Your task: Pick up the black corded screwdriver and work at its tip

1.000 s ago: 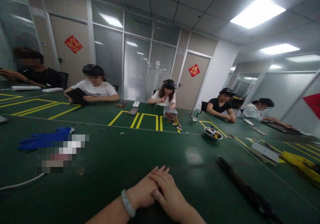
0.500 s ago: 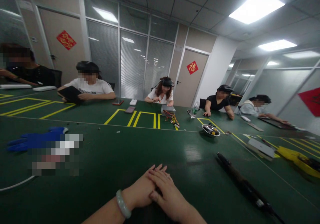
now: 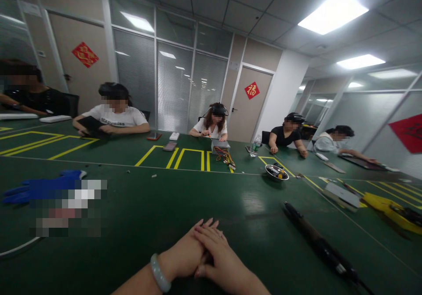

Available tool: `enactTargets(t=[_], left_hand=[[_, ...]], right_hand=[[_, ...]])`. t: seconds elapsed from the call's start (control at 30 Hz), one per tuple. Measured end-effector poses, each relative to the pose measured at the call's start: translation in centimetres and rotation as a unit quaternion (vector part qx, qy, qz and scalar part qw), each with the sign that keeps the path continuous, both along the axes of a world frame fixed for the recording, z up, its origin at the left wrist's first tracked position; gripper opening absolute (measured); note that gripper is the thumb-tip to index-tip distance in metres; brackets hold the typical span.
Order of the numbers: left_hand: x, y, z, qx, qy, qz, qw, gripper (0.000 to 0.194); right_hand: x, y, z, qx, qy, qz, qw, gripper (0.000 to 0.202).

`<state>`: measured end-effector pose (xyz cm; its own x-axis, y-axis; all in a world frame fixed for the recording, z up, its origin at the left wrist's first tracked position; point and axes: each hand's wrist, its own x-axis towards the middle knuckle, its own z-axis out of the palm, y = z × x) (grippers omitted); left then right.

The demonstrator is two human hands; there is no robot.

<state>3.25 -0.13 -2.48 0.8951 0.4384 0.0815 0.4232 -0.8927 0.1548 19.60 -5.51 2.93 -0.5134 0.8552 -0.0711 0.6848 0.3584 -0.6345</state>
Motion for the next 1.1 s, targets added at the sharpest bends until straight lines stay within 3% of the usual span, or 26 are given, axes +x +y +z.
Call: enactTargets(t=[0.3, 0.47, 0.63, 0.7, 0.77, 0.87, 0.97, 1.03, 1.07, 1.1], left_hand=[[-0.2, -0.1, 0.7, -0.004, 0.004, 0.009, 1.0, 0.085], [-0.3, 0.0, 0.2, -0.001, -0.019, 0.017, 1.0, 0.083], [-0.4, 0.1, 0.9, -0.034, -0.046, 0.015, 0.998, 0.07], [-0.5, 0.0, 1.5, -0.049, -0.072, 0.022, 0.996, 0.062], [-0.6, -0.1, 2.1, -0.067, -0.093, 0.03, 0.993, 0.055], [-0.9, -0.2, 2.8, -0.098, -0.099, 0.036, 0.99, 0.053], [-1.1, -0.3, 3.2, -0.119, -0.095, 0.034, 0.988, 0.054], [-1.2, -0.3, 3.4, -0.124, -0.092, 0.036, 0.987, 0.053], [-1.2, -0.3, 3.5, -0.123, -0.091, 0.037, 0.987, 0.053], [-1.2, -0.3, 3.5, -0.122, -0.091, 0.038, 0.988, 0.053]], right_hand=[[-0.1, -0.1, -0.1, 0.008, -0.011, 0.003, 1.0, 0.072], [-0.2, -0.1, 0.0, 0.014, -0.006, 0.001, 1.0, 0.067], [0.3, 0.0, -0.3, 0.042, -0.005, 0.003, 0.999, 0.058], [1.7, 0.3, -0.2, 0.068, -0.014, -0.034, 0.997, 0.056], [4.4, 0.8, -0.1, 0.099, -0.035, -0.124, 0.987, 0.056], [11.2, 0.9, 0.1, 0.155, -0.095, -0.33, 0.926, 0.063], [20.0, -0.9, -0.4, 0.219, -0.172, -0.54, 0.794, 0.077], [25.9, -3.1, -1.4, 0.223, -0.209, -0.638, 0.707, 0.086], [28.6, -4.3, -2.1, 0.213, -0.213, -0.664, 0.685, 0.091], [31.1, -5.5, -2.8, 0.202, -0.204, -0.671, 0.684, 0.094]])
